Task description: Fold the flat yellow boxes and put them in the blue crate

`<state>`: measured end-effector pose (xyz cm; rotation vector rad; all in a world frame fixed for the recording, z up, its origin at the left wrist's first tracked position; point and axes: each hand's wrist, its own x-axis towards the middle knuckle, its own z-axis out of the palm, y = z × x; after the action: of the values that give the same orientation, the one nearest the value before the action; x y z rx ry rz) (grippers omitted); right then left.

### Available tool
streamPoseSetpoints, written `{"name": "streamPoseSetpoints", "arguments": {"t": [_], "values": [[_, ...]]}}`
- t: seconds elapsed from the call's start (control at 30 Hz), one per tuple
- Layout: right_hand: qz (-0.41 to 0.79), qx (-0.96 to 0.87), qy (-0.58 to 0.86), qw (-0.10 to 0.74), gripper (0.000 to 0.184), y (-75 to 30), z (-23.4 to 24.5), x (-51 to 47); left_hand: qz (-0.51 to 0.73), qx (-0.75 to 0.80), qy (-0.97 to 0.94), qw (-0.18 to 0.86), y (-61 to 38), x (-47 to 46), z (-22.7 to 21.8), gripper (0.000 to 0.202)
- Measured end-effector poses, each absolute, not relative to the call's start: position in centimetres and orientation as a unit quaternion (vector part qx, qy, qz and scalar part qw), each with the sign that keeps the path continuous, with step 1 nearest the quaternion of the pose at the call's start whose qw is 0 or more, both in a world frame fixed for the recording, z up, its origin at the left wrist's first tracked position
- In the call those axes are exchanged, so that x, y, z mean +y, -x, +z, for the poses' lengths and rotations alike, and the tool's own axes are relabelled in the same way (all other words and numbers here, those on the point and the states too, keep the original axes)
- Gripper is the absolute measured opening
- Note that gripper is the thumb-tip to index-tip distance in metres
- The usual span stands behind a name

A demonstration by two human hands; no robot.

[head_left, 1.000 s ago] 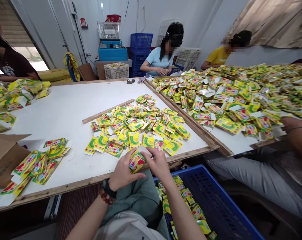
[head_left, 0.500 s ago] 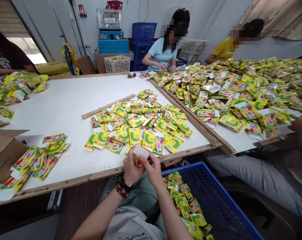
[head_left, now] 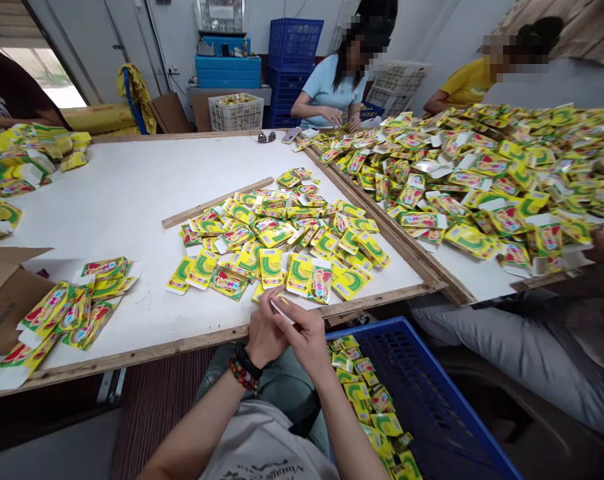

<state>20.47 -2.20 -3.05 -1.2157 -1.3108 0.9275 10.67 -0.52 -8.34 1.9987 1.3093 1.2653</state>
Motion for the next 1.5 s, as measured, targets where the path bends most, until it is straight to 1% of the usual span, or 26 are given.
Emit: {"name": "streamPoseSetpoints", "arguments": {"t": [0.1, 0.2, 0.3, 0.4, 0.47, 0.53, 0.6, 0.67, 0.73, 0.77, 0.8, 0.83, 0.9, 0.97, 1.0, 1.07, 1.1, 1.17, 1.2, 1.27, 1.33, 1.4, 1.43, 1.5], "values": [[0.338, -0.524, 0.576, 0.528, 0.029, -20.8, -3.3, -2.1, 0.385, 0.502, -0.737, 0.236, -10.8, -0.5, -8.3, 0.052], [0.353, -0.537, 0.569, 0.513, 0.029, -21.0, -3.1, -1.9, 0.380, 0.514, -0.737, 0.219, -10.7, -0.4, -8.5, 0.058], [0.356, -0.599, 0.541, 0.471, 0.031, -21.2, -2.7, -1.9, 0.392, 0.513, -0.727, 0.233, -10.6, -0.2, -8.7, 0.048], [0.310, -0.656, 0.526, 0.444, 0.036, -20.9, -2.8, -1.8, 0.395, 0.517, -0.721, 0.239, -10.8, -0.2, -8.9, 0.036], [0.283, -0.681, 0.513, 0.439, 0.035, -20.6, -3.0, -1.9, 0.392, 0.516, -0.726, 0.232, -10.9, -0.4, -8.6, 0.033], [0.263, -0.695, 0.509, 0.434, 0.034, -20.7, -3.1, -2.4, 0.384, 0.482, -0.751, 0.236, -10.5, -0.5, -7.6, 0.040], [0.242, -0.692, 0.541, 0.413, 0.035, -22.1, -3.1, -3.7, 0.360, 0.434, -0.794, 0.230, -9.1, -0.1, -6.1, 0.056], [0.203, -0.669, 0.628, 0.342, 0.040, -24.8, -3.1, -5.4, 0.336, 0.445, -0.810, 0.183, -6.2, 1.2, -4.6, 0.069], [0.137, -0.633, 0.729, 0.222, 0.047, -28.3, -3.4, -7.0, 0.345, 0.573, -0.737, 0.099, -2.3, 3.3, -3.6, 0.063], [0.104, -0.621, 0.757, 0.172, 0.051, -29.9, -3.7, -7.5, 0.330, 0.643, -0.687, 0.070, -0.3, 4.5, -3.4, 0.061], [0.078, -0.621, 0.766, 0.142, 0.053, -31.1, -4.0, -7.7, 0.299, 0.692, -0.653, 0.072, 1.6, 5.7, -3.2, 0.057], [0.066, -0.633, 0.759, 0.138, 0.053, -31.7, -4.4, -7.6, 0.271, 0.715, -0.637, 0.098, 3.2, 6.8, -3.1, 0.053], [0.078, -0.675, 0.708, 0.193, 0.048, -31.0, -5.1, -6.6, 0.248, 0.721, -0.630, 0.146, 5.2, 8.3, -2.9, 0.049], [0.114, -0.712, 0.638, 0.270, 0.043, -28.0, -5.6, -4.9, 0.251, 0.718, -0.630, 0.157, 5.7, 8.5, -2.4, 0.044], [0.133, -0.728, 0.602, 0.300, 0.044, -26.0, -5.6, -3.9, 0.264, 0.722, -0.620, 0.155, 5.5, 8.0, -1.9, 0.040], [0.151, -0.760, 0.533, 0.340, 0.052, -21.8, -5.3, -1.9, 0.319, 0.728, -0.581, 0.177, 4.7, 6.3, -0.7, 0.035], [0.151, -0.777, 0.499, 0.353, 0.059, -19.9, -5.0, -1.2, 0.358, 0.716, -0.562, 0.207, 4.2, 5.1, -0.1, 0.035], [0.151, -0.804, 0.442, 0.368, 0.068, -17.1, -4.4, -0.1, 0.431, 0.652, -0.546, 0.301, 3.2, 2.8, 1.0, 0.034], [0.162, -0.811, 0.418, 0.375, 0.067, -16.3, -4.2, 0.1, 0.450, 0.613, -0.547, 0.350, 2.6, 1.8, 1.3, 0.033], [0.217, -0.787, 0.412, 0.404, 0.056, -15.8, -4.0, 0.3, 0.465, 0.555, -0.555, 0.409, 1.3, 0.3, 1.5, 0.039], [0.316, -0.700, 0.447, 0.458, 0.043, -16.3, -4.1, 0.0, 0.452, 0.540, -0.591, 0.394, -0.2, -0.4, 0.8, 0.057], [0.425, -0.586, 0.473, 0.502, 0.037, -17.4, -4.4, -0.5, 0.422, 0.525, -0.658, 0.337, -2.0, -0.6, -0.8, 0.080], [0.467, -0.544, 0.477, 0.509, 0.036, -18.0, -4.5, -0.9, 0.403, 0.510, -0.692, 0.314, -3.1, -0.6, -1.8, 0.085], [0.512, -0.506, 0.473, 0.507, 0.036, -19.0, -4.7, -1.5, 0.385, 0.485, -0.728, 0.293, -5.3, -0.6, -3.8, 0.079]]}}
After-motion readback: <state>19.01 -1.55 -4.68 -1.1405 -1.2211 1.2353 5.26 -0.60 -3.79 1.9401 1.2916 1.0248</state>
